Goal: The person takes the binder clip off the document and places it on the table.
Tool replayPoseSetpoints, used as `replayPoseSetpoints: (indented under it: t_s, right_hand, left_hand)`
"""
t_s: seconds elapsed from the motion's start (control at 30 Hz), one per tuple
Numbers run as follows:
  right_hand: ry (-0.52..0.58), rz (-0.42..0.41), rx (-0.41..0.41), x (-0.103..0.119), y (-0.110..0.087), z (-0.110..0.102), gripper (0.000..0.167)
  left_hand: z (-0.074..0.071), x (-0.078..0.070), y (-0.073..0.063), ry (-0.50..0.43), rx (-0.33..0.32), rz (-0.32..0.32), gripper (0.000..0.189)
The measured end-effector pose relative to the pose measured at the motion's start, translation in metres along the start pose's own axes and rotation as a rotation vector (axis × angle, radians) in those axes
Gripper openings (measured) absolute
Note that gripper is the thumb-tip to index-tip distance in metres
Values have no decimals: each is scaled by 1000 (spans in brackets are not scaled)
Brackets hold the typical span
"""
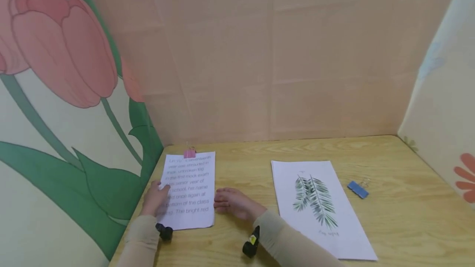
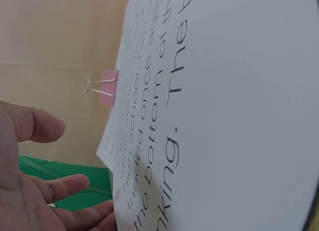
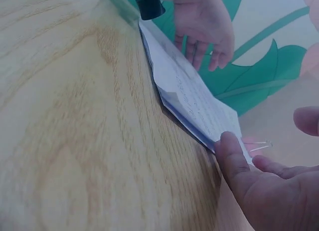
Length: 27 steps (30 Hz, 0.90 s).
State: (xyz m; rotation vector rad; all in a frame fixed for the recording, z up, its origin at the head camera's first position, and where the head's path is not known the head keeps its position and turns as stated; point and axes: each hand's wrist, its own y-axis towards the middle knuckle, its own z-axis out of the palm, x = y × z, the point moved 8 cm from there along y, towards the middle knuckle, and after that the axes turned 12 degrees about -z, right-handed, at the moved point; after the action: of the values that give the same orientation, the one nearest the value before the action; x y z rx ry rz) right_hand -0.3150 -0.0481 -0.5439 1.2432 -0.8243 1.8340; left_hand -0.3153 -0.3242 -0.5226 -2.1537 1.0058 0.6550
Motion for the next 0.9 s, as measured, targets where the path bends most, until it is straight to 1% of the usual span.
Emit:
replayPoseSetpoints:
  t_s: [0.07,0.2,0.3,0.33,0.37,0.43,0.5,0.57,0.67,0.8,0.9]
  right_hand:
    - [1,3,-3,1,-1,-2,51]
    - [-12,-5,-11,5,-3,-6,51]
    - [-8,-16,-7,8,-1,-7,51]
    - [-2,-17,-6,9,-1,-7,52]
    - [6,-13,-9,9,-1,-8,54]
    - [18,-7,-22,10,0,-11,57]
    - [20,2,-43,10,1,-14,60]
    - [5,4,-69,10,0,-18,61]
    - [-32,-13,-107,10,-1,-22,57]
    - [-90,-47,-171,12,-1,-28,50]
    - [-132,-60,-221,15,-1,-29,51]
  left_hand:
    - [-1,-2,-2,-10,9,15,64]
    - [-3,-7,-5,-27,29,25,61]
    - [-4,-11,-6,-55,45,21,57]
    - [-4,-13,-6,-63,46,29,55]
    - [-3,-14,-6,-74,52,34,53]
    - [-1,-15,-6,-111,75,24,51]
    - [4,-14,-5,-145,98,7,50]
    - [8,-13,-3,-166,121,-24,51]
    - [13,-11,-2,-166,126,-67,51]
    - [17,-13,-3,-157,118,-86,51]
    - [18,-16,-6,-161,122,-70,51]
